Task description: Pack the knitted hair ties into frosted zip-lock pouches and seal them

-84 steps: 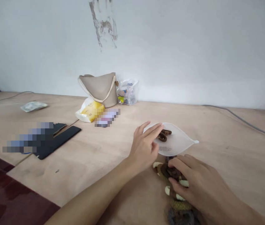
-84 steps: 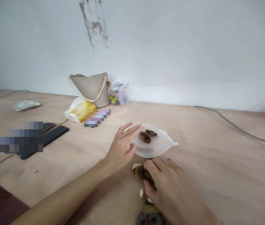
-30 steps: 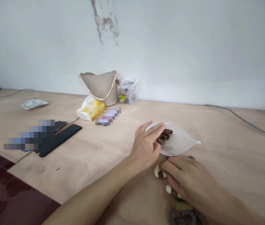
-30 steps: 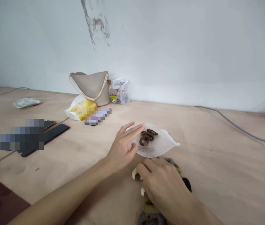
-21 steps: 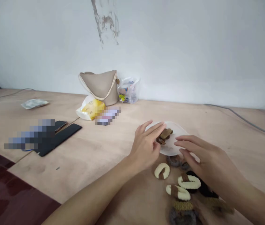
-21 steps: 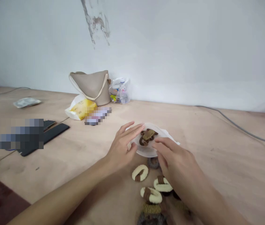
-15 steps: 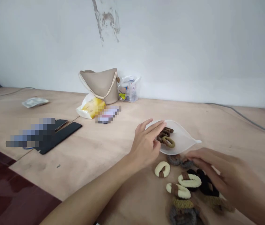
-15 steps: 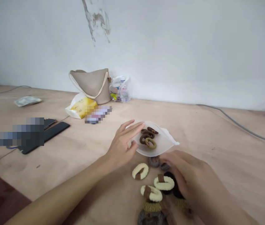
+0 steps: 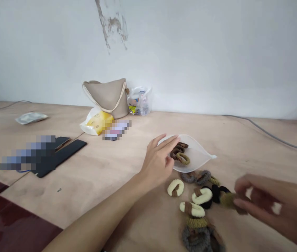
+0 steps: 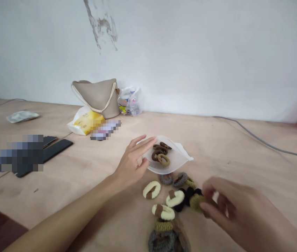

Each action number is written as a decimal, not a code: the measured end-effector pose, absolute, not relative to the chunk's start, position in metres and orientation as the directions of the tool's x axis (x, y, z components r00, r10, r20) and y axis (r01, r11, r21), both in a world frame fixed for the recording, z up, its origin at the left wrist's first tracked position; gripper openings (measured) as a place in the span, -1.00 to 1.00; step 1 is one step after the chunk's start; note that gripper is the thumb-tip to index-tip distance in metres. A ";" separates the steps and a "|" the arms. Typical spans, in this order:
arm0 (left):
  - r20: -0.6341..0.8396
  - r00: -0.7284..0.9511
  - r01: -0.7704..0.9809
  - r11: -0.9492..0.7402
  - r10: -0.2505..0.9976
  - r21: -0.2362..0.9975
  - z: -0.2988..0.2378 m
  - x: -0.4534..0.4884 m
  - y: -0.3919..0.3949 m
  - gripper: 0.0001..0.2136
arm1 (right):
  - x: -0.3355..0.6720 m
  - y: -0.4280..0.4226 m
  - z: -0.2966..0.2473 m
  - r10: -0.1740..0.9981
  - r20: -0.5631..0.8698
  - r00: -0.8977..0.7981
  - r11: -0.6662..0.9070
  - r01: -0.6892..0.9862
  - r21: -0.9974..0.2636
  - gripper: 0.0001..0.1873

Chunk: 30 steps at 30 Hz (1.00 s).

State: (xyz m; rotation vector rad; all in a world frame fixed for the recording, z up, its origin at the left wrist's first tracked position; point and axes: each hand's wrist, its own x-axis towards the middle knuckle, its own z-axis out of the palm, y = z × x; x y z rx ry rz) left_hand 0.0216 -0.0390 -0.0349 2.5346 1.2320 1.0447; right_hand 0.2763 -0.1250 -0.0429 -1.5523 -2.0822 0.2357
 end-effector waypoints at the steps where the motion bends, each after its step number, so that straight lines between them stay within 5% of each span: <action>1: 0.527 0.428 0.639 -0.659 0.734 0.398 -0.035 0.022 -0.039 -0.39 | 0.265 -0.115 -0.032 0.938 0.312 -0.151 0.304 0.791 -0.531 -0.81; 3: 0.533 0.431 0.634 -0.665 0.728 0.396 -0.035 0.021 -0.038 -0.39 | 0.245 -0.096 -0.014 0.967 0.250 -0.050 0.217 0.674 -0.706 -0.81; 6: 0.540 0.431 0.630 -0.669 0.724 0.394 -0.035 0.020 -0.039 -0.39 | 0.229 -0.082 -0.008 0.972 0.236 -0.013 0.201 0.571 -0.796 -0.76; 14: 0.507 0.430 0.631 -0.650 0.747 0.423 -0.034 0.022 -0.042 -0.39 | 0.264 -0.103 -0.055 0.981 0.106 -0.162 0.194 0.818 -0.542 -0.88; 21: 0.520 0.416 0.628 -0.649 0.746 0.429 -0.037 0.022 -0.040 -0.37 | 0.261 -0.091 -0.062 0.972 0.186 -0.146 0.211 0.890 -0.405 -0.76; 26: 0.501 0.396 0.615 -0.628 0.769 0.478 -0.036 0.020 -0.039 -0.36 | 0.263 -0.090 -0.064 0.969 0.084 -0.230 0.245 0.903 -0.353 -0.74; 30: 0.490 0.291 0.598 -0.556 0.822 0.577 -0.029 0.018 -0.038 -0.39 | 0.262 -0.095 -0.066 0.944 0.305 -0.128 0.241 0.898 -0.369 -0.85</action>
